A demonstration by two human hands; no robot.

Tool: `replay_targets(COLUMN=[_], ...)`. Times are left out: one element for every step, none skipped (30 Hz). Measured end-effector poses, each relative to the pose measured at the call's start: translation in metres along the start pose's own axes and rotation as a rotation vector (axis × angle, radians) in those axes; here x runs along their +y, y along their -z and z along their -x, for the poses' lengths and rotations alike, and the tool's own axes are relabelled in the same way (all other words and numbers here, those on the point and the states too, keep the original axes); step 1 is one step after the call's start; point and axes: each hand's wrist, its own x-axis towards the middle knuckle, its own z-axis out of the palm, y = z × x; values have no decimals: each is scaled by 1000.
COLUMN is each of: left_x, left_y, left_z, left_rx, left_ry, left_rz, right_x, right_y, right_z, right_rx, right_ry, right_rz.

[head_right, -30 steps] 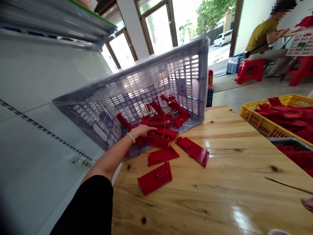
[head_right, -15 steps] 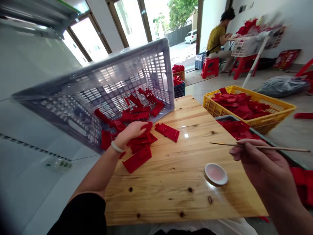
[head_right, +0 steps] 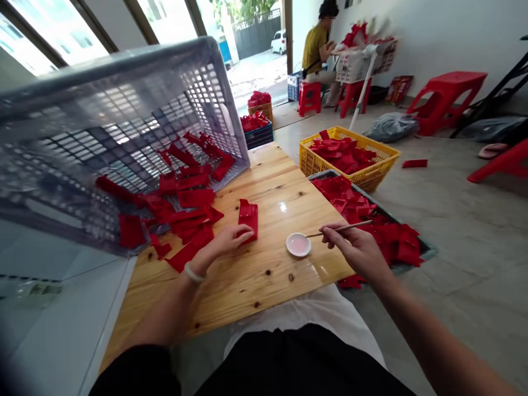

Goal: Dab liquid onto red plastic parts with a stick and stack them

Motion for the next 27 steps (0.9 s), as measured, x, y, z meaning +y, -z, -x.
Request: replay_targets(left_x=[0,0,-1,-2,-4,-6,-9,-11,-14,-16,-18,-20,-21,-23,-24,-24,-25,-25,-24,-22,-20,-16,-12,-7,-1,5,12], left_y=[-1,-3,-4,-4,-5,-5,-6,-6,-7,-8,-8,-9,-11,-12,-13,-15,-16,-18,-19,-21,-22,-23,-24,-26,-27,-29,-32], left_z=[17,33,46,57,64,68,69,67,63,56,48,40,32,26,20,17,15,14,15,18,21,26,31,37,43,49,55], left_rx=[-4,-1,9,28,57,96,138,179,213,237,250,257,258,256,252,242,226,207,190,179,177,184,195,204,208,211,218], left_ry=[19,46,79,120,168,222,277,330,379,419,452,477,495,507,510,504,491,471,448,423,400,382,367,357,349,344,343], left_rz=[10,17,22,24,22,16,6,-4,-10,-10,-2,15,40,73,116,169,233,305,385,467,550,630,706,774,829,887,966], right_x=[3,6,8,10,12,14,15,16,17,18,18,19,19,20,20,21,22,23,24,25,26,27,27,28,29,30,31], right_y=[0,-2,-4,-6,-9,-11,-13,-15,-16,-17,-18,-18,-19,-19,-20,-20,-20,-20,-19,-18,-17,-16,-15,-14,-14,-14,-14], right_z=[1,1,0,0,-1,-1,-2,-2,-3,-3,-3,-3,-3,-4,-4,-5,-5,-6,-6,-7,-7,-7,-7,-7,-7,-7,-7], right_rx=[-16,-35,-55,-75,-90,-101,-107,-110,-112,-115,-119,-125,-131,-137,-140,-142,-143,-144,-144,-143,-141,-136,-130,-124,-116,-108,-98], right_ry=[0,1,4,8,16,27,40,54,68,83,97,110,122,133,143,151,157,163,167,170,173,176,178,178,178,177,176], right_rz=[20,38,55,73,93,116,144,175,208,238,265,287,306,322,337,349,358,364,368,369,368,367,365,363,362,362,364])
